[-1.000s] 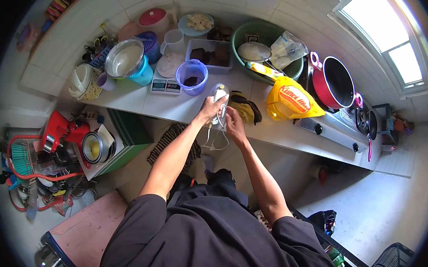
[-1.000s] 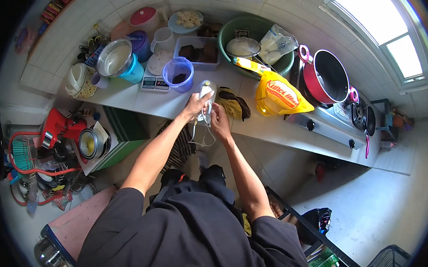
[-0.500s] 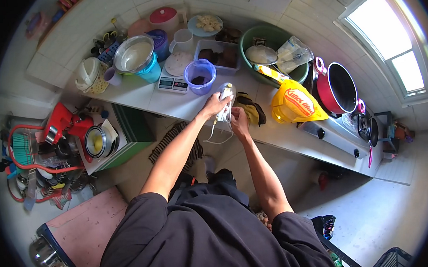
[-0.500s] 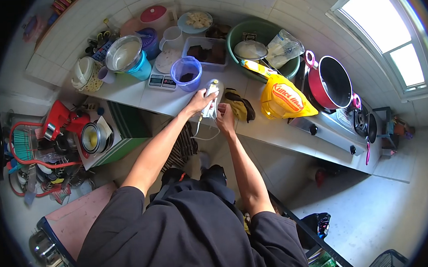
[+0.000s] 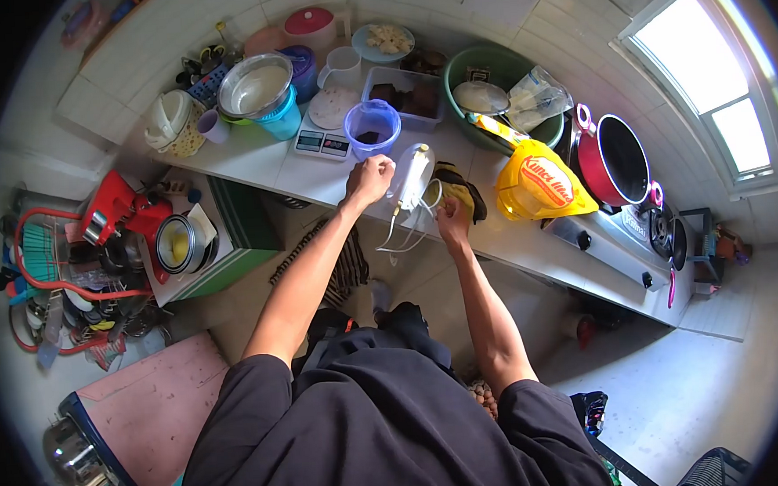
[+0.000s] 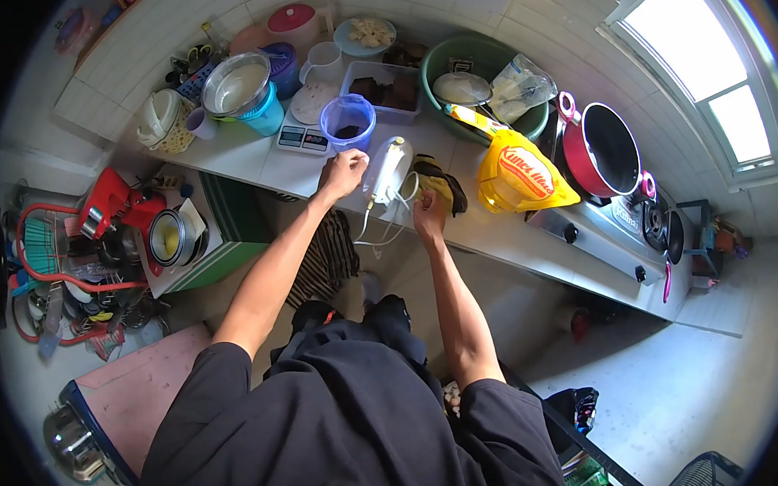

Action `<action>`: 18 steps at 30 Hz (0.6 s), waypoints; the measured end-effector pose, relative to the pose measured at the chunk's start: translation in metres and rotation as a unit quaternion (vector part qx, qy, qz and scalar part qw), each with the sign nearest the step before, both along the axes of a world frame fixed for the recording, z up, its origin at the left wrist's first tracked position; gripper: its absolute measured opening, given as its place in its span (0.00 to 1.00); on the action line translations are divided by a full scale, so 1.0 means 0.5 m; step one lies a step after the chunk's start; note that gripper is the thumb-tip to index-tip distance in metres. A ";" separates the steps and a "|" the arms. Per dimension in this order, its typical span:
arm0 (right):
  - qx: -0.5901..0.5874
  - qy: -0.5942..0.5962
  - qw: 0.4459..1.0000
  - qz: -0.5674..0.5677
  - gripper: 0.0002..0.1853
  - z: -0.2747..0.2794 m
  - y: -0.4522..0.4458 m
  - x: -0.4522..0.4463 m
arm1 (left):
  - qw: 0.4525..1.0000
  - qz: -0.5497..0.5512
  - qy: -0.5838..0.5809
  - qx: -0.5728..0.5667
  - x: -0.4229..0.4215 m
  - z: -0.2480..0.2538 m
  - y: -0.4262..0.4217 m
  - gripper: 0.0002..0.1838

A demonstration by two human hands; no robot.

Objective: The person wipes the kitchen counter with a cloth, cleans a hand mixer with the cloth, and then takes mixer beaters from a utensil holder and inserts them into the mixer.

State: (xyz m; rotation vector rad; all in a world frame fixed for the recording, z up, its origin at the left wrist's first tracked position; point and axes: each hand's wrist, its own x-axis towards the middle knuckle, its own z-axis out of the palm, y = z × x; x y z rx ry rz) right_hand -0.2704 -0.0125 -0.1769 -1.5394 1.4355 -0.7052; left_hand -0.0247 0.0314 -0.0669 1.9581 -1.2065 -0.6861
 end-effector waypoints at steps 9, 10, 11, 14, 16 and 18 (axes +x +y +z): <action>-0.152 0.089 0.984 0.003 0.20 0.035 -0.001 -0.012 | 0.992 0.057 0.110 0.010 0.048 0.006 0.090 0.18; -0.158 0.086 0.984 -0.005 0.21 0.064 0.008 -0.006 | 0.992 0.059 0.112 0.008 0.053 0.003 0.101 0.18; -0.164 0.083 0.983 -0.012 0.22 0.094 0.013 -0.002 | 0.992 0.062 0.114 0.007 0.059 0.000 0.110 0.18; -0.176 0.124 0.976 -0.016 0.25 0.120 0.016 0.006 | 0.988 0.067 0.138 -0.004 0.069 0.000 0.135 0.18; -0.157 0.152 0.976 -0.017 0.27 0.127 0.012 0.013 | 0.985 0.071 0.155 -0.013 0.078 0.006 0.157 0.17; -0.171 0.118 0.977 -0.043 0.27 0.131 0.013 0.019 | 0.983 0.075 0.168 -0.023 0.087 0.011 0.177 0.17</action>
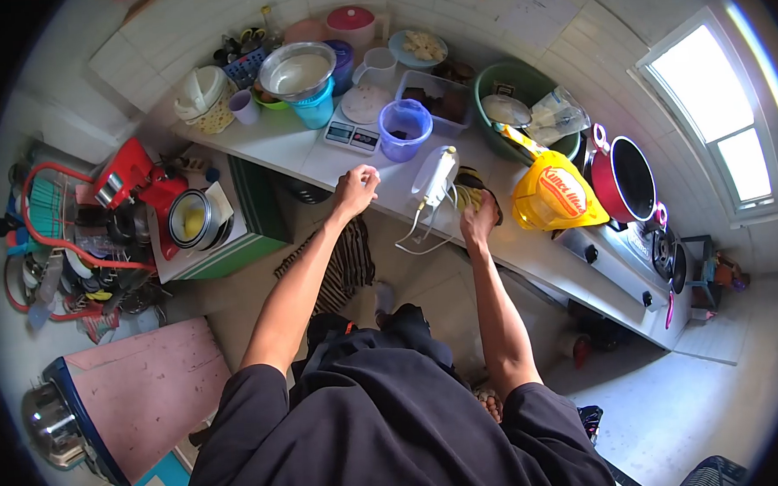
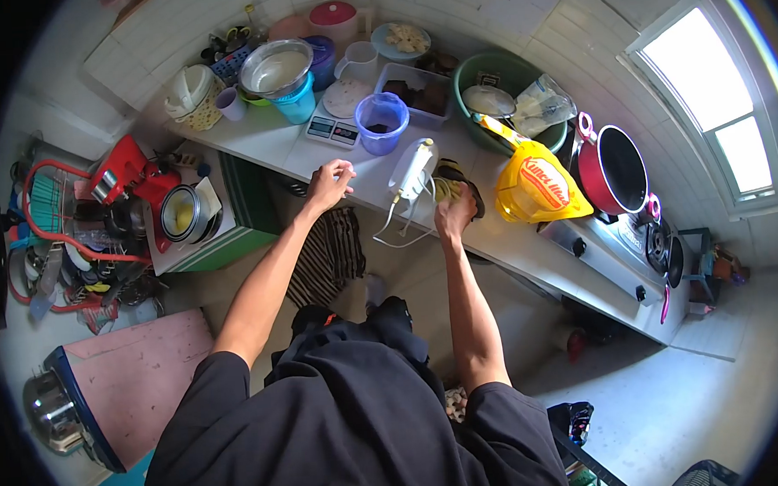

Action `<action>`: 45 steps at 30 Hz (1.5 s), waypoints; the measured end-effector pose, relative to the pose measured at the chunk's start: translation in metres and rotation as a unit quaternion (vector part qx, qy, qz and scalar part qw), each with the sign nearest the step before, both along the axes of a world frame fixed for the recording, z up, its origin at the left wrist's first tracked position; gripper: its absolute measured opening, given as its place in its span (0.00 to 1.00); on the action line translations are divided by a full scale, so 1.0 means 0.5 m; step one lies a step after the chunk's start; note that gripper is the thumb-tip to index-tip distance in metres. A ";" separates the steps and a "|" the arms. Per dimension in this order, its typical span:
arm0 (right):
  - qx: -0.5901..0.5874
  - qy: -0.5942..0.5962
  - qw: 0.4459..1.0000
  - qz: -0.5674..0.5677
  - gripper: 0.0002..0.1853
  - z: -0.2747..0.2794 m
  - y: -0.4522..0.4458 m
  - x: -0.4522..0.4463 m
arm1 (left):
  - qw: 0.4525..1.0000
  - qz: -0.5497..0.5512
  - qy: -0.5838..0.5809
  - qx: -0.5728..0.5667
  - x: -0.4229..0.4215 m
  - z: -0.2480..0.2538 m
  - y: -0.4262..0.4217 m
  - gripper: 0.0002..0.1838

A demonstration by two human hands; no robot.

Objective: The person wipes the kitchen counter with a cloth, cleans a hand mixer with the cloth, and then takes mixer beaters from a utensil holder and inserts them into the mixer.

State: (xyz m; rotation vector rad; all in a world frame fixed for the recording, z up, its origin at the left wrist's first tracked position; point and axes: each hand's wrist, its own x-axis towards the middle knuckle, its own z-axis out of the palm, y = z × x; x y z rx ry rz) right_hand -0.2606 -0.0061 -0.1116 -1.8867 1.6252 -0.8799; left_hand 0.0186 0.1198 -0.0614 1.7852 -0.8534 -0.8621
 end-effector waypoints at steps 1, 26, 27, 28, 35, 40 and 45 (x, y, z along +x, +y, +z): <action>-0.010 -0.018 1.000 -0.008 0.28 0.002 -0.002 0.004 | 1.000 -0.001 0.001 -0.008 0.007 0.002 0.011 0.17; -0.126 -0.119 0.940 0.294 0.28 0.320 0.404 0.741 | 0.965 0.253 -0.027 -0.070 0.492 0.210 0.850 0.16; -0.119 -0.130 0.930 0.322 0.27 0.329 0.431 0.771 | 0.961 0.262 -0.035 -0.078 0.508 0.220 0.888 0.16; -0.129 -0.165 0.917 0.338 0.25 0.333 0.465 0.802 | 0.958 0.271 -0.043 -0.088 0.521 0.229 0.923 0.16; -0.109 -0.185 0.861 0.461 0.20 0.414 0.652 0.993 | 0.912 0.379 -0.058 -0.146 0.593 0.330 1.126 0.16; -0.054 -0.226 0.815 0.530 0.17 0.484 0.768 1.128 | 0.890 0.419 -0.116 -0.139 0.668 0.386 1.234 0.21; -0.027 -0.273 0.745 0.607 0.17 0.533 0.854 1.291 | 0.859 0.465 -0.156 -0.144 0.773 0.467 1.318 0.19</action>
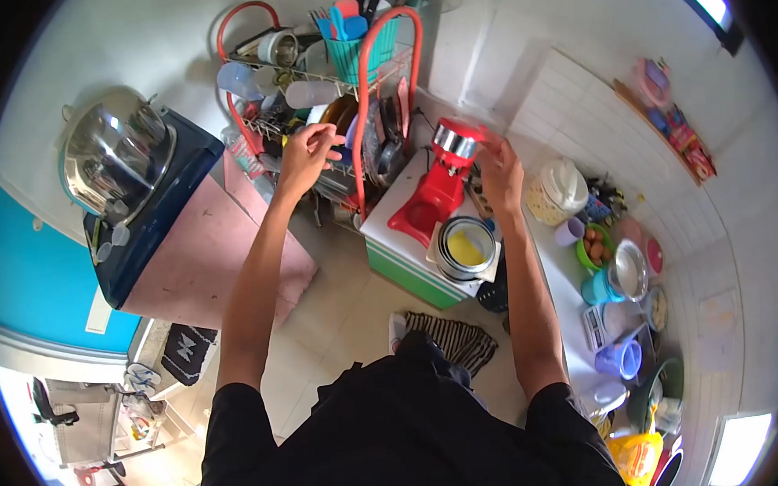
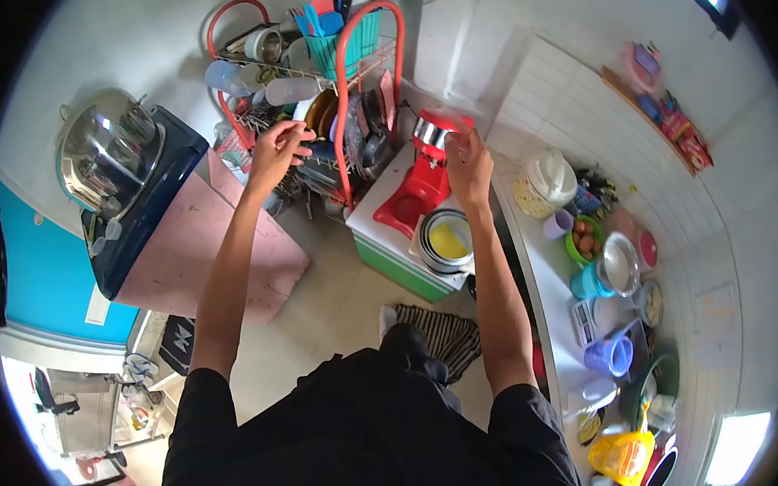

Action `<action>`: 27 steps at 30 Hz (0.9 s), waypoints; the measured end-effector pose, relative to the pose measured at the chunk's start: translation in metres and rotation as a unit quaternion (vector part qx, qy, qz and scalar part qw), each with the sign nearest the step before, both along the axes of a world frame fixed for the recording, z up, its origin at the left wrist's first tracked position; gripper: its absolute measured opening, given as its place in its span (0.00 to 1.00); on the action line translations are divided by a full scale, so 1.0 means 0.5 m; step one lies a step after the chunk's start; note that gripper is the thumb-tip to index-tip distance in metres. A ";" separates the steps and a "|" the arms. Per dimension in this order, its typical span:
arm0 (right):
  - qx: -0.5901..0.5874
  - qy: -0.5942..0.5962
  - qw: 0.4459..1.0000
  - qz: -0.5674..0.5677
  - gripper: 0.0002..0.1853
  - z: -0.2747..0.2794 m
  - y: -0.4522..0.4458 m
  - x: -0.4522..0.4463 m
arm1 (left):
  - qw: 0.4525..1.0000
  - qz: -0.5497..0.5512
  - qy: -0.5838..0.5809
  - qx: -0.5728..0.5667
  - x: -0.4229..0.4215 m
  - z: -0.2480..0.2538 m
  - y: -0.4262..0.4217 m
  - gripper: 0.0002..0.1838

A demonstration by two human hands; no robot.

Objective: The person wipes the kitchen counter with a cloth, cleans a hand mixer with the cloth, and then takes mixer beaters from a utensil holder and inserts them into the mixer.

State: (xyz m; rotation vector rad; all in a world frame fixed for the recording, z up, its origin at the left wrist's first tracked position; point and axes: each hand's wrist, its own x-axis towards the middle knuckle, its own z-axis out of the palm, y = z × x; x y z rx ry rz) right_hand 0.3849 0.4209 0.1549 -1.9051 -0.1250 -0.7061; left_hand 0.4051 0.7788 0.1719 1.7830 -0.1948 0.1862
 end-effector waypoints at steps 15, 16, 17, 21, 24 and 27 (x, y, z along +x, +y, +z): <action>0.016 -0.063 0.978 0.198 0.14 0.243 0.236 0.346 | 0.987 0.114 -0.103 -0.053 0.288 0.134 0.132 0.21; 0.005 -0.083 0.976 0.204 0.14 0.257 0.254 0.366 | 0.985 0.116 -0.116 -0.045 0.307 0.142 0.142 0.20; -0.005 -0.103 0.973 0.207 0.13 0.270 0.271 0.389 | 0.984 0.115 -0.130 -0.038 0.333 0.150 0.153 0.20; -0.068 -0.164 0.965 0.193 0.10 0.362 0.338 0.435 | 0.974 0.085 -0.211 0.009 0.446 0.198 0.183 0.20; -0.123 -0.174 0.962 0.174 0.10 0.426 0.386 0.473 | 0.951 0.067 -0.283 0.106 0.530 0.225 0.204 0.23; -0.186 -0.175 0.954 0.156 0.11 0.468 0.430 0.533 | 0.927 0.035 -0.319 0.197 0.600 0.252 0.212 0.26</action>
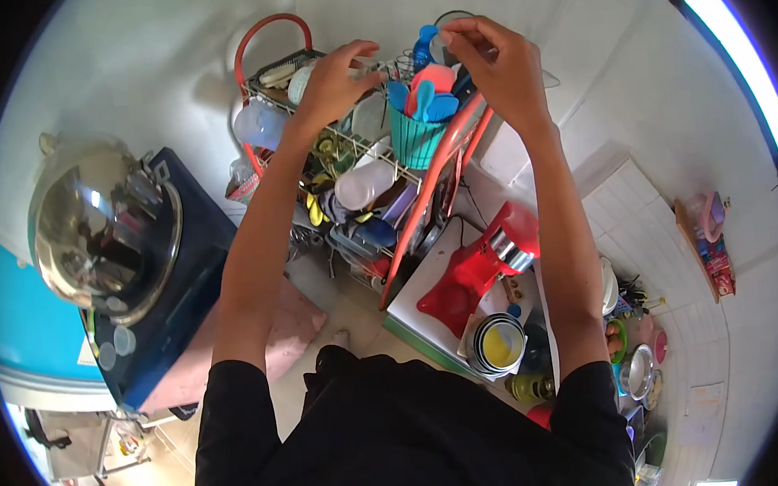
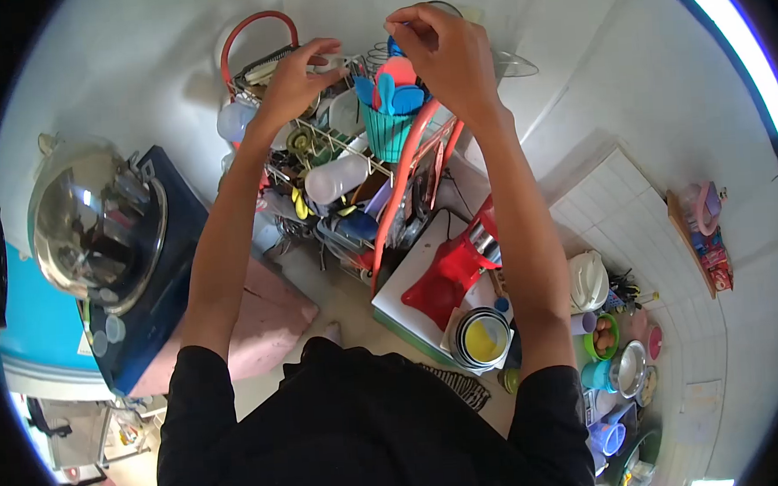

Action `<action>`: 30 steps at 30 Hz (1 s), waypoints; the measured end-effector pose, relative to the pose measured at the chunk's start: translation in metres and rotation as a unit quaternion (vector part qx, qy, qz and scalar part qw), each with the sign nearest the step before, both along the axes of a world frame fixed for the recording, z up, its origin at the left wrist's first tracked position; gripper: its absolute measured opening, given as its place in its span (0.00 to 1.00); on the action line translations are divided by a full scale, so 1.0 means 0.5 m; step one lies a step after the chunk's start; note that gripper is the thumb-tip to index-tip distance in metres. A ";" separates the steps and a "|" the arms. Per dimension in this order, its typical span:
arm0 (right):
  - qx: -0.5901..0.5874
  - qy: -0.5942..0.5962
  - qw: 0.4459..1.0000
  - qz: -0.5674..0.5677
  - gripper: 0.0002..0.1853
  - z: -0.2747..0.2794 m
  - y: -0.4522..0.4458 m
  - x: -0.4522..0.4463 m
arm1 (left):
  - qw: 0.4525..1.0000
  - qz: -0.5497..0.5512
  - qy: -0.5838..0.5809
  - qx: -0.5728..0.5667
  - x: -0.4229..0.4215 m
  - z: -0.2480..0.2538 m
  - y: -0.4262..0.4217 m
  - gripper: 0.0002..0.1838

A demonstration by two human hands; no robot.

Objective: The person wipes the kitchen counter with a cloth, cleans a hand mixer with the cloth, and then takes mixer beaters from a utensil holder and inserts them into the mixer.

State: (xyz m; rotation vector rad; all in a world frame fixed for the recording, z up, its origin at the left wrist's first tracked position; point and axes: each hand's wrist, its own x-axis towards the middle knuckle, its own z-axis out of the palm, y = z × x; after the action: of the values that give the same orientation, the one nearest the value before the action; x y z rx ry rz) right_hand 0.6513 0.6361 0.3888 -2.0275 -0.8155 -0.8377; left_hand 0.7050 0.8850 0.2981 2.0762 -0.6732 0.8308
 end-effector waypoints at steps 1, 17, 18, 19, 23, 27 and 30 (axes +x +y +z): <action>-0.024 0.004 1.000 -0.002 0.11 0.010 0.013 0.017 | 1.000 -0.017 0.016 0.004 0.021 0.001 0.007 0.28; -0.453 0.150 0.853 -0.208 0.09 0.022 0.122 0.162 | 0.956 -0.239 0.173 -0.008 0.174 -0.016 0.052 0.20; -0.473 0.173 0.842 -0.192 0.09 0.023 0.123 0.166 | 0.959 -0.228 0.165 -0.014 0.174 -0.007 0.053 0.20; -0.477 0.196 0.840 -0.170 0.09 0.014 0.120 0.178 | 0.963 -0.217 0.158 -0.020 0.172 0.002 0.057 0.19; -0.492 0.263 0.825 -0.089 0.11 -0.017 0.116 0.230 | 0.970 -0.202 0.122 -0.059 0.184 0.051 0.079 0.21; -0.409 0.277 0.868 -0.046 0.09 -0.062 0.103 0.267 | 0.966 -0.222 0.071 -0.109 0.188 0.084 0.109 0.21; -0.464 0.272 0.841 -0.067 0.14 -0.063 0.118 0.268 | 0.963 -0.220 0.091 -0.129 0.180 0.093 0.128 0.20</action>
State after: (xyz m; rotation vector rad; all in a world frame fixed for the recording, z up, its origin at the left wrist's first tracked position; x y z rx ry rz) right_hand 0.7853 0.6951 0.3571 -2.9797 -0.8156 0.1935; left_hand 0.7948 0.9488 0.3448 1.6559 -0.8341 0.4407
